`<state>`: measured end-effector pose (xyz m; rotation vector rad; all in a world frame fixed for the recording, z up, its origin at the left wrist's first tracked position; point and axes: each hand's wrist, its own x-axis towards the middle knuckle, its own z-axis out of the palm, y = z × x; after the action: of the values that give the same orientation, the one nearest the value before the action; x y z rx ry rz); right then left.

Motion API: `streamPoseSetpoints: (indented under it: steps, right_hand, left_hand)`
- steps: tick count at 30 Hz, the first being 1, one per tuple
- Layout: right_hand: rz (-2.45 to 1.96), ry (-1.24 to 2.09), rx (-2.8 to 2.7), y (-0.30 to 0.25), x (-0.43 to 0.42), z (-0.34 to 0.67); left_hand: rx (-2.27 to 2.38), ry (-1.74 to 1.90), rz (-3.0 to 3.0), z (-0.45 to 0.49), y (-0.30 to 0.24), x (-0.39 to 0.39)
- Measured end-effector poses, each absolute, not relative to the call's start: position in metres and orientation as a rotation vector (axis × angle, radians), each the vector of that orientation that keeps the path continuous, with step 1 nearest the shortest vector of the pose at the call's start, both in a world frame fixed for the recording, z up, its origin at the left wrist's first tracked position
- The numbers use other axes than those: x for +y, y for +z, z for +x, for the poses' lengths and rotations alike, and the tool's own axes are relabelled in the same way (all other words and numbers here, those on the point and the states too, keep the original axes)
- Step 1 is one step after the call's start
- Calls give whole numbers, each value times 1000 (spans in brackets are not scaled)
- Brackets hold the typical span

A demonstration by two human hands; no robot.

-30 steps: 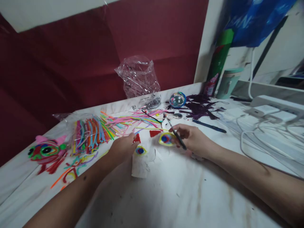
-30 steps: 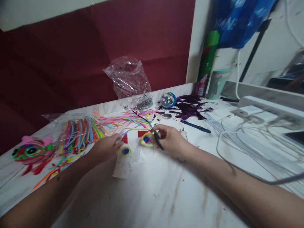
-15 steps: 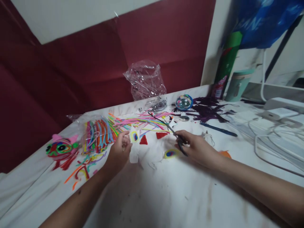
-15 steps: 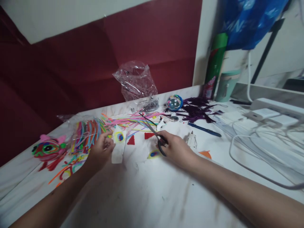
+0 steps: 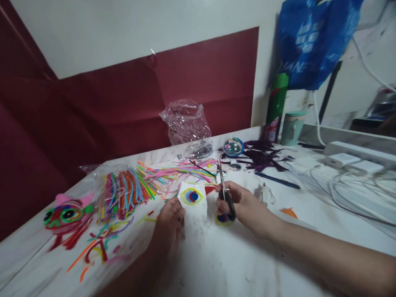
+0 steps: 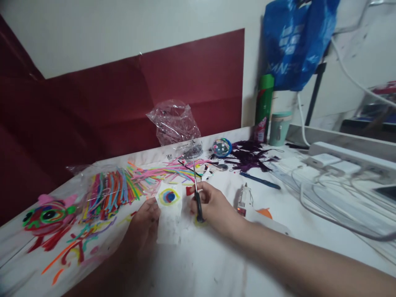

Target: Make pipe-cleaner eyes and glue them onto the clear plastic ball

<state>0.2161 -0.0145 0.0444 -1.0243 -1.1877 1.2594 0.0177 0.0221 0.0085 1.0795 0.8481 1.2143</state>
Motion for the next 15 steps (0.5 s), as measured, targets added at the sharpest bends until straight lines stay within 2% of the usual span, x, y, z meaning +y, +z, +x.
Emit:
streamPoseSetpoints:
  steps: [8, 15]
  right_hand:
    - [-1066, 1134, -1135, 43, -17, 216]
    - [-981, 1310, -1115, 19, -5, 206]
  left_hand:
    - [814, 1209, 1109, 7, 3, 25]
    - [878, 1106, 1168, 10, -6, 13]
